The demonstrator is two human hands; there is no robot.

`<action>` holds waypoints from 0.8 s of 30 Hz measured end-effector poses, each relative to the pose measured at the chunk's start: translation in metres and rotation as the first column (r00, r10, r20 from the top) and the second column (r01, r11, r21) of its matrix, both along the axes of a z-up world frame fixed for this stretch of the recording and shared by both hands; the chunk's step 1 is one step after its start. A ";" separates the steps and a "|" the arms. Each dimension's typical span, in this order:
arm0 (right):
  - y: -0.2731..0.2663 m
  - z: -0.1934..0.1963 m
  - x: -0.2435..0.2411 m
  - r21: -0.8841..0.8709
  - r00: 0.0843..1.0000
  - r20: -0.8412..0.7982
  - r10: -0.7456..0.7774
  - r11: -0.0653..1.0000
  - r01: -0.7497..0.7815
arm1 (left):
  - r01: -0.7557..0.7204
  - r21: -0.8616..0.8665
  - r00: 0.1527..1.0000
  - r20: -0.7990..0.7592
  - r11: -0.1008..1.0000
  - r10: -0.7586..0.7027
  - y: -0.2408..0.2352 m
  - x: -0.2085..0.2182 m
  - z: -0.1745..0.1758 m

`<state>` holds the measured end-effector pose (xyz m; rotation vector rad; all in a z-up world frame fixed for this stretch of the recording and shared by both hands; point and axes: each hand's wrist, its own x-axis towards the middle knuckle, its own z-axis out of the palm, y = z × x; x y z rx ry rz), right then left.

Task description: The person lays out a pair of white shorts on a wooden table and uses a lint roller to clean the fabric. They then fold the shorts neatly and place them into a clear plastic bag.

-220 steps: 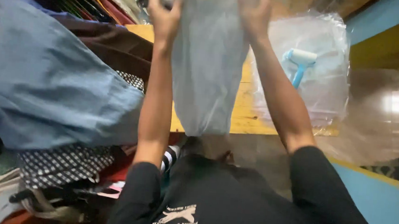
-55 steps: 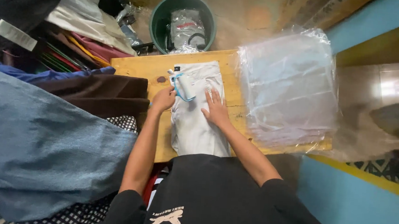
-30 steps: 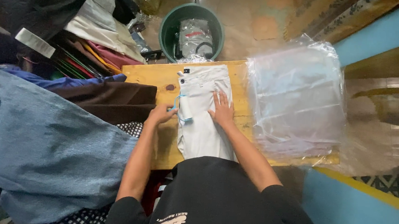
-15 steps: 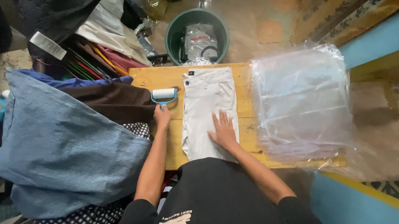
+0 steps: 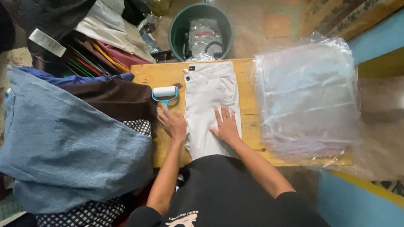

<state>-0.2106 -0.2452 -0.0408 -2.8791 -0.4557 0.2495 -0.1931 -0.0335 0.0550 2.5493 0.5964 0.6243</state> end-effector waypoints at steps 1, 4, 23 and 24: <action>0.000 -0.001 0.005 0.017 1.000 0.016 0.001 1.000 -0.002 | 0.100 0.175 0.975 0.181 0.979 -0.132 -0.022 -0.006 0.045; -0.012 -0.020 0.007 0.203 0.999 0.012 -0.031 0.979 0.028 | 0.193 0.150 0.980 -0.078 0.970 -0.183 -0.022 -0.048 -0.080; -0.071 -0.003 -0.012 0.039 0.750 -0.421 -0.509 0.816 0.576 | -0.041 -0.374 0.824 -0.538 0.926 -0.180 -0.021 -0.075 -0.050; -0.071 0.010 -0.014 0.071 0.768 -0.420 -0.484 0.826 0.559 | -0.060 -0.400 0.820 -0.543 0.915 -0.184 -0.022 -0.075 -0.048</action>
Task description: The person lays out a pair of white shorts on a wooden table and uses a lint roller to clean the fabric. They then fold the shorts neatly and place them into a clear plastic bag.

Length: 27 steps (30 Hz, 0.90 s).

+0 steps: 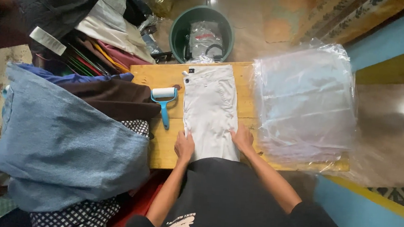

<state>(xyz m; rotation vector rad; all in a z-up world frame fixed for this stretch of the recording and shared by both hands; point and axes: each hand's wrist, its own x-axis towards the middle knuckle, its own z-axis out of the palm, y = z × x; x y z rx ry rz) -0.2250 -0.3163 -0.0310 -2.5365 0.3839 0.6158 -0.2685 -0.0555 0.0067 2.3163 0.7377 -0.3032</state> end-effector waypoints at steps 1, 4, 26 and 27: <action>0.000 0.013 0.000 0.026 1.000 0.022 0.021 0.999 -0.022 | -0.017 -0.028 1.000 -0.010 0.999 0.017 0.000 0.001 0.002; 0.004 -0.005 0.006 0.019 0.996 0.082 0.045 0.999 -0.046 | -0.061 -0.092 0.998 0.002 0.994 0.061 0.001 0.018 -0.007; 0.012 -0.019 0.086 0.109 0.982 0.185 0.028 0.993 -0.049 | -0.038 -0.285 0.993 -0.117 0.958 0.005 0.022 0.112 -0.015; 0.014 -0.027 0.108 0.121 0.975 0.214 -0.053 0.992 0.027 | -0.029 -0.340 0.998 -0.064 0.940 0.007 0.023 0.130 0.018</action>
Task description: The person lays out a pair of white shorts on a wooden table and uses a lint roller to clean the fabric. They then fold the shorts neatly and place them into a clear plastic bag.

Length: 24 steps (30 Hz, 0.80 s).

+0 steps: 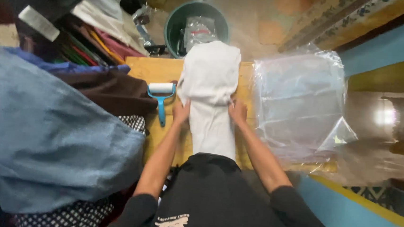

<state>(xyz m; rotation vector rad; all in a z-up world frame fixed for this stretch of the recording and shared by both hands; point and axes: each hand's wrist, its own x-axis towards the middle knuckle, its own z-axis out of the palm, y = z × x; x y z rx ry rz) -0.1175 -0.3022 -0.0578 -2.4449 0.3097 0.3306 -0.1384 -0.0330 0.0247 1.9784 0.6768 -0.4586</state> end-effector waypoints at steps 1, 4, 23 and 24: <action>0.002 -0.007 0.022 0.014 0.996 0.029 -0.080 0.997 0.079 | -0.007 -0.055 0.998 0.054 0.998 0.010 0.001 0.019 0.034; -0.005 -0.024 0.031 0.068 0.969 -0.132 -0.211 0.973 0.221 | 0.069 -0.083 0.996 0.058 0.994 -0.064 0.009 0.036 -0.037; -0.003 -0.083 -0.066 0.291 0.948 -0.178 -0.264 0.906 0.307 | -0.055 -0.118 0.998 -0.030 0.992 0.052 -0.014 -0.045 -0.084; -0.001 -0.064 -0.086 0.289 0.953 -0.188 -0.237 0.914 0.284 | -0.019 -0.121 0.999 -0.040 0.993 0.014 -0.019 -0.061 -0.082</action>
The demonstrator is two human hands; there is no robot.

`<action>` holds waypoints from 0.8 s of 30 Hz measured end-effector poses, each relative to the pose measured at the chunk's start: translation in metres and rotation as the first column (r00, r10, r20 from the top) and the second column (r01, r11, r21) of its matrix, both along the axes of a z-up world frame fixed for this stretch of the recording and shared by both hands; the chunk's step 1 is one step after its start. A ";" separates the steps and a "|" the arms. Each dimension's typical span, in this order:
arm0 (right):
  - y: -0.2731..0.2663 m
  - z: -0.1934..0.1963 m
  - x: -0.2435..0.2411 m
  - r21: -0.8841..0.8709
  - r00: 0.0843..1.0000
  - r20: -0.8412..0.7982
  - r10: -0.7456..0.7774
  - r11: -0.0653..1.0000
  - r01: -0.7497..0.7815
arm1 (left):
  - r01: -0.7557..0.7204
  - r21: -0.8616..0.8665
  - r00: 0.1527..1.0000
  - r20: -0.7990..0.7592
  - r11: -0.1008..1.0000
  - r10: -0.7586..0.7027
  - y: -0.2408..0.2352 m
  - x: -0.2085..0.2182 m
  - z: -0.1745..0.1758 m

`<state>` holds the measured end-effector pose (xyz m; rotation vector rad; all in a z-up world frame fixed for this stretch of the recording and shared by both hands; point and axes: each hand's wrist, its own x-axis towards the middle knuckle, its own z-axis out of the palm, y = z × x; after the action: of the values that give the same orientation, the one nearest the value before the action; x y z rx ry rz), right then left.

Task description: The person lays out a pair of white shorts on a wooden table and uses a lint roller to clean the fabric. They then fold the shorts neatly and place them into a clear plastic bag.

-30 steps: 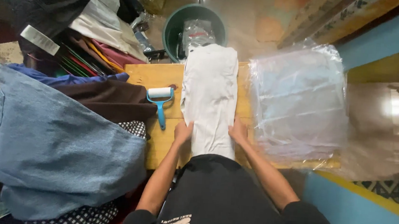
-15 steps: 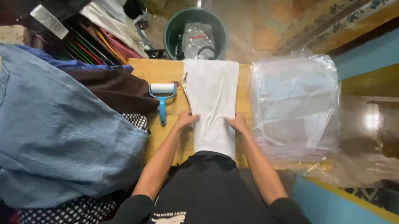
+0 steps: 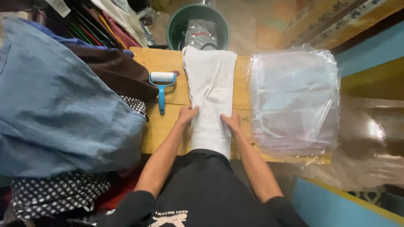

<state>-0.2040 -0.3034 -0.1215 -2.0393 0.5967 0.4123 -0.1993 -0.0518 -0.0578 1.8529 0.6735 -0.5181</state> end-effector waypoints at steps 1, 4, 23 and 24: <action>0.001 0.019 -0.021 0.001 1.000 -0.010 0.029 1.000 -0.029 | 0.038 -0.003 0.999 -0.010 0.999 -0.038 -0.005 -0.015 0.001; -0.005 0.063 -0.090 0.024 0.980 -0.050 0.194 0.981 -0.193 | 0.085 -0.003 0.994 -0.065 0.996 -0.085 -0.021 -0.071 0.011; -0.054 0.172 -0.182 0.295 0.865 0.271 0.421 0.819 -0.491 | 0.065 -0.204 0.968 0.250 0.977 -0.013 -0.057 -0.204 0.139; -0.055 0.177 -0.190 0.266 0.852 0.316 0.417 0.823 -0.502 | 0.162 -0.143 0.970 0.206 0.976 -0.131 -0.063 -0.215 0.169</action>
<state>-0.3939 -0.3588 0.0554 -1.8417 -0.1356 0.4980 -0.4142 -0.1144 0.1112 1.7818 0.3546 -0.4641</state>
